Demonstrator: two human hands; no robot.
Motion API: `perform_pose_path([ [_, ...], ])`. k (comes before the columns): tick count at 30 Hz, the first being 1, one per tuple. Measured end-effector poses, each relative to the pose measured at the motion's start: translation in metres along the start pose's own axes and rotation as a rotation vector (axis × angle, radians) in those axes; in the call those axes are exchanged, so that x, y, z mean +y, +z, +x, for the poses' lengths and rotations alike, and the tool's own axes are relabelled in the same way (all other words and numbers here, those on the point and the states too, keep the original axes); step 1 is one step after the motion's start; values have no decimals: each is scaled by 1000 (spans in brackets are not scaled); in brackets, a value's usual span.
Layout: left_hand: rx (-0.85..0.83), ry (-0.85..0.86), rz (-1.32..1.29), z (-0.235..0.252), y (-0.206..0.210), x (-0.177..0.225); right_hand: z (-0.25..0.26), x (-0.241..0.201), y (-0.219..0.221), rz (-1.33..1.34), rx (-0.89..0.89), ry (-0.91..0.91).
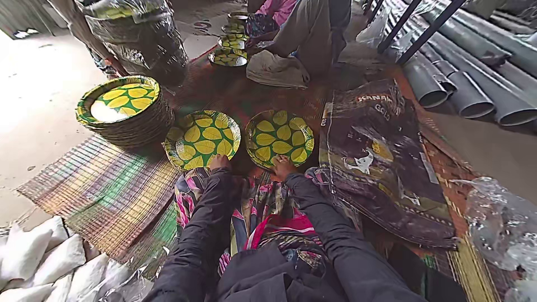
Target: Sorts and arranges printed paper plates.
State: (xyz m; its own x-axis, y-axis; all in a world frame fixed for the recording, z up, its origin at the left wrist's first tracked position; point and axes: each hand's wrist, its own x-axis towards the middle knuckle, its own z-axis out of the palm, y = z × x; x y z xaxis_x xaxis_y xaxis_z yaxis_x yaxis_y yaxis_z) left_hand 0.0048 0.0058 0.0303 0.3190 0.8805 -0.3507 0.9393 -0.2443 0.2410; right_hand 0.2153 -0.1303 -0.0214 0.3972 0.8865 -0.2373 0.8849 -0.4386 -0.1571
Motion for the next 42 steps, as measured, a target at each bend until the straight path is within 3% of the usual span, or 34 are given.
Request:
perform_pose_path([
  [5,57,19,8,15,4,-4,-12,1,16,82,69,-5],
  [8,79,13,57,24,7,-3,-16,-3,20,270,185,-15],
  [10,98,-26,-1,16,0,-2,-27,-15,10,407,220,9],
  [13,151,-70,-97,8,-10,-7,-37,-34,-5,397,336,-37],
  [18,238,180,-191,22,1,-19,-26,-70,-39,372,503,-262],
  [23,87,32,-20,24,5,-1,-30,-88,-35,391,462,-260],
  [26,63,-57,-63,19,-2,0,-47,-88,-22,381,302,-173],
  [29,94,-38,-68,17,-2,-2,-58,-85,-17,354,124,-71],
  [30,149,0,-73,17,-2,-2,-57,-84,-18,336,129,-55],
  [32,354,153,-87,12,-4,-2,-53,-85,-20,301,315,-94],
  [35,888,536,-117,-4,2,-8,-36,-84,-33,180,717,-332],
  [39,1398,941,-181,-21,15,-21,-27,-86,-79,164,752,-600],
  [40,1475,973,-199,-21,17,-23,-27,-86,-86,145,751,-626],
  [42,1503,851,-228,-20,16,-26,-28,-87,-93,90,840,-591],
])
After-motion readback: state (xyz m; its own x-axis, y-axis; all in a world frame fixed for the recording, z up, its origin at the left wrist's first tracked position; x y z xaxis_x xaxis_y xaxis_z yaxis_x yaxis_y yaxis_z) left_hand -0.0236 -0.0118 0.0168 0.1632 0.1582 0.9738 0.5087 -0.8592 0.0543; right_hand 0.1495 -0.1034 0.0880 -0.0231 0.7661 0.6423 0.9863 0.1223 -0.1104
